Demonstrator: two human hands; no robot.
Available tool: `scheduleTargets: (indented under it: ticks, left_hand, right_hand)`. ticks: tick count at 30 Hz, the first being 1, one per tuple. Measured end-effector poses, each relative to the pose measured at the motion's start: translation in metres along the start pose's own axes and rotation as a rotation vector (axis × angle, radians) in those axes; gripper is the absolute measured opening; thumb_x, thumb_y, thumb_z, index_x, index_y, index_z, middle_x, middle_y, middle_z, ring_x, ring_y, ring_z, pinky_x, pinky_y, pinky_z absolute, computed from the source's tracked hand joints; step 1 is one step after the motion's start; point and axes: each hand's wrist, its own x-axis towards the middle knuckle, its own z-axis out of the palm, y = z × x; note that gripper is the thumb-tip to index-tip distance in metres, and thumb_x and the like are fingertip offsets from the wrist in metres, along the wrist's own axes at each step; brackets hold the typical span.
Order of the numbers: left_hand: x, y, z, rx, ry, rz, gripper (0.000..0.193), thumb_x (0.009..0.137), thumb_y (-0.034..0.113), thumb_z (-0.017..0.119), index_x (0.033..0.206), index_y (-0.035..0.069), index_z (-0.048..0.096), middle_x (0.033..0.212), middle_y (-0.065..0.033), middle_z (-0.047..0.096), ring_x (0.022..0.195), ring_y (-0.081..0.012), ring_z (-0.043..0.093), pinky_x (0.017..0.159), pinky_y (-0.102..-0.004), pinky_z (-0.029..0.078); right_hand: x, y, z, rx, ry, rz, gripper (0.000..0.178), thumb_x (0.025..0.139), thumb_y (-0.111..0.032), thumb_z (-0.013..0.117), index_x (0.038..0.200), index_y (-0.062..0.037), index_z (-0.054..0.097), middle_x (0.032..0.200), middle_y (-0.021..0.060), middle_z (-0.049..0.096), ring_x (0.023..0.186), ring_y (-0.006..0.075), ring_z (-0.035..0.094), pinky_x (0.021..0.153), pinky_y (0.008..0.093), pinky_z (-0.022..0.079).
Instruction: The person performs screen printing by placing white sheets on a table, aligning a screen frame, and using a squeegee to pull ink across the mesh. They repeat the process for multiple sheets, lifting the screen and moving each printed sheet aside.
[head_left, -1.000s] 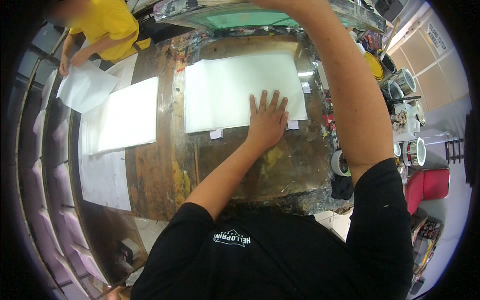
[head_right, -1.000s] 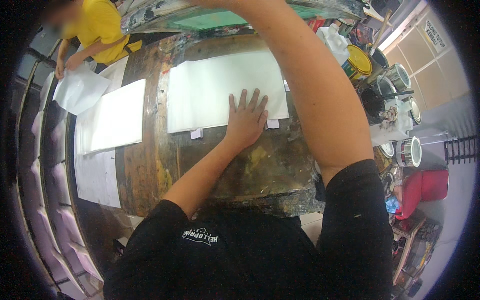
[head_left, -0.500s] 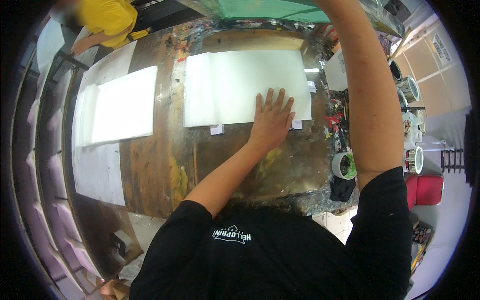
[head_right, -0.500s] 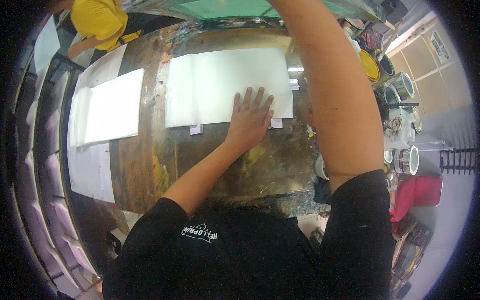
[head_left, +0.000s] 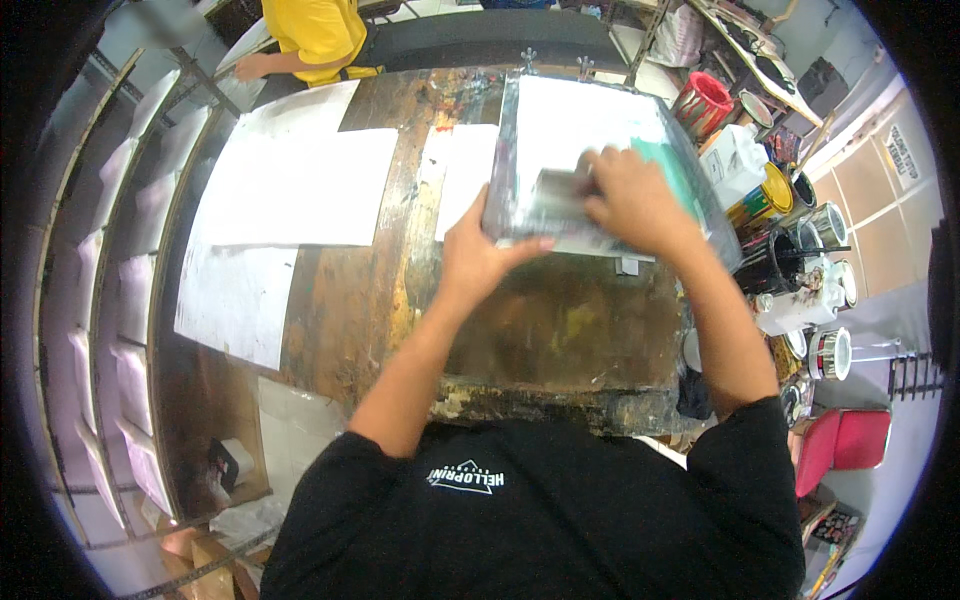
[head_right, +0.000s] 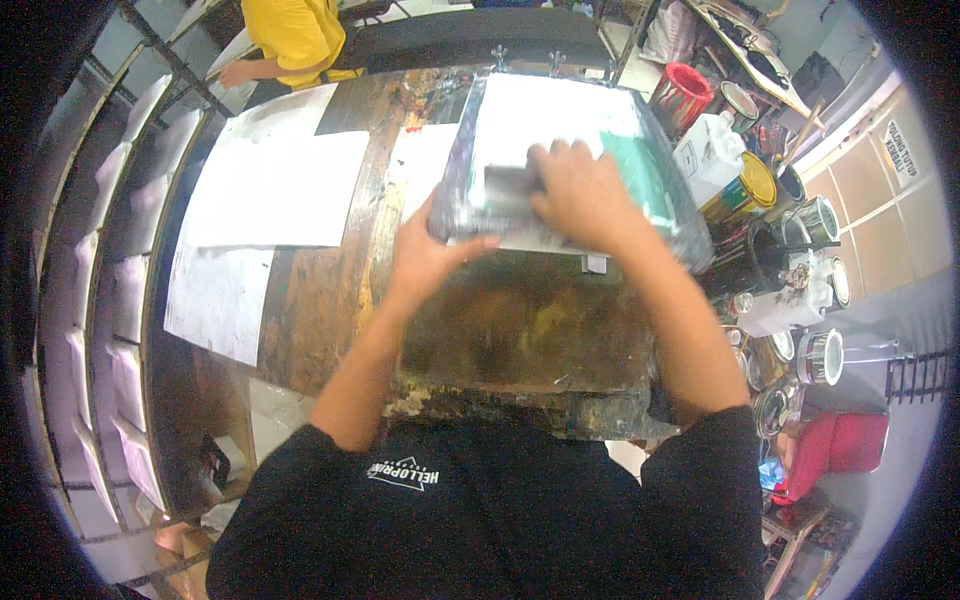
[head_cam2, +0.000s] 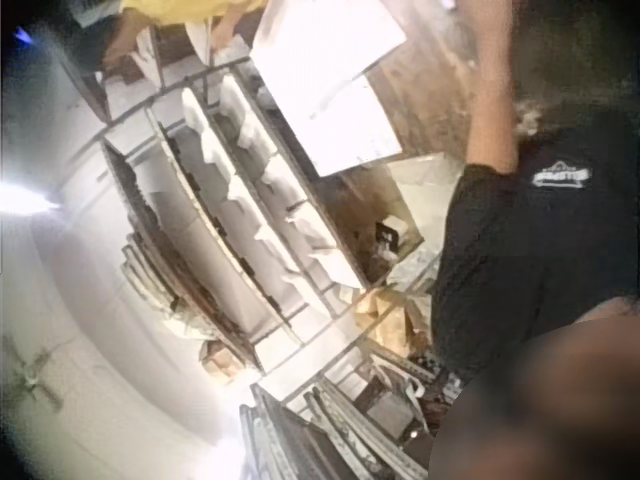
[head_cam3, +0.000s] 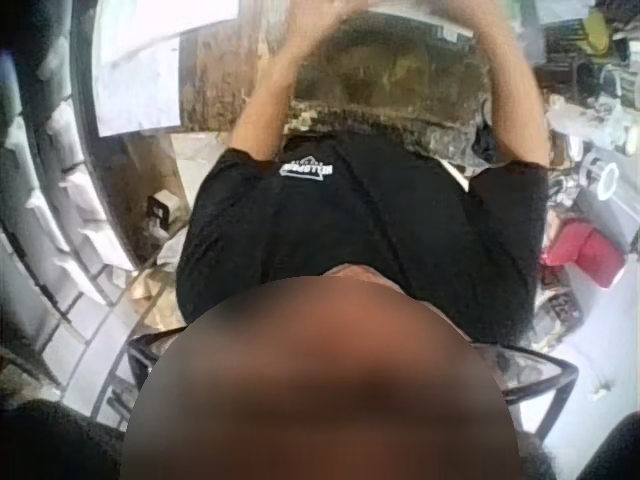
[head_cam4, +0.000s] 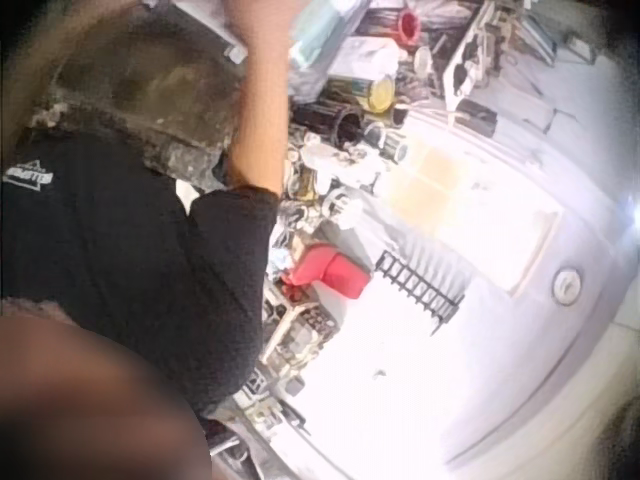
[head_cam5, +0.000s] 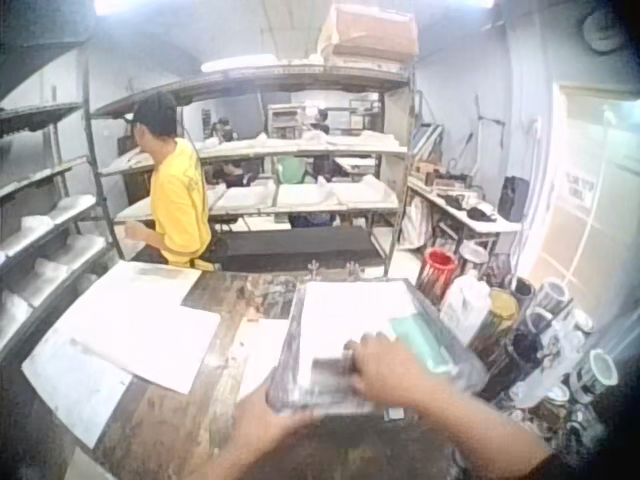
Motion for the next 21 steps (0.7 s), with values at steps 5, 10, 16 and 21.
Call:
scheduleTargets:
  ticks: [5,10,16,21]
  left_hand:
    - [-0.035,-0.07,0.017,0.639,0.013,-0.008,0.118,0.056,0.058,0.099,0.15,-0.001,0.057,0.106,-0.009,0.064,0.104,-0.0248,0.061,0.093,-0.0402,0.051]
    - [-0.035,-0.097,0.02,0.604,0.024,0.092,0.12,0.058,0.064,0.095,0.148,-0.005,0.056,0.102,-0.0098,0.06,0.099,-0.0279,0.059,0.09,-0.0427,0.049]
    - [-0.036,-0.097,0.019,0.58,0.054,0.108,0.118,0.054,0.053,0.099,0.15,0.0,0.057,0.099,-0.0109,0.061,0.096,-0.03,0.06,0.088,-0.0432,0.05]
    - [-0.035,-0.093,0.016,0.555,0.069,0.129,0.121,0.053,0.052,0.1,0.154,0.002,0.054,0.095,-0.0108,0.06,0.093,-0.0292,0.059,0.086,-0.0427,0.049]
  right_hand:
    - [-0.055,-0.034,0.058,0.116,-0.141,0.117,0.03,0.083,-0.011,0.069,0.113,-0.0118,0.067,0.105,0.0085,0.071,0.105,0.0335,0.065,0.095,0.0514,0.043]
    - [-0.069,-0.042,0.095,0.083,-0.064,0.142,0.043,0.082,-0.013,0.076,0.124,-0.0157,0.064,0.114,0.0055,0.069,0.109,0.0285,0.064,0.096,0.0508,0.041]
    - [0.048,0.032,0.14,-0.036,0.04,0.176,0.024,0.087,-0.019,0.071,0.11,-0.0154,0.063,0.1,0.0067,0.071,0.097,0.0307,0.069,0.084,0.0546,0.043]
    - [0.159,0.113,0.151,0.072,-0.1,0.168,0.026,0.09,-0.024,0.067,0.115,-0.0157,0.065,0.106,0.0083,0.074,0.106,0.0316,0.07,0.089,0.0628,0.045]
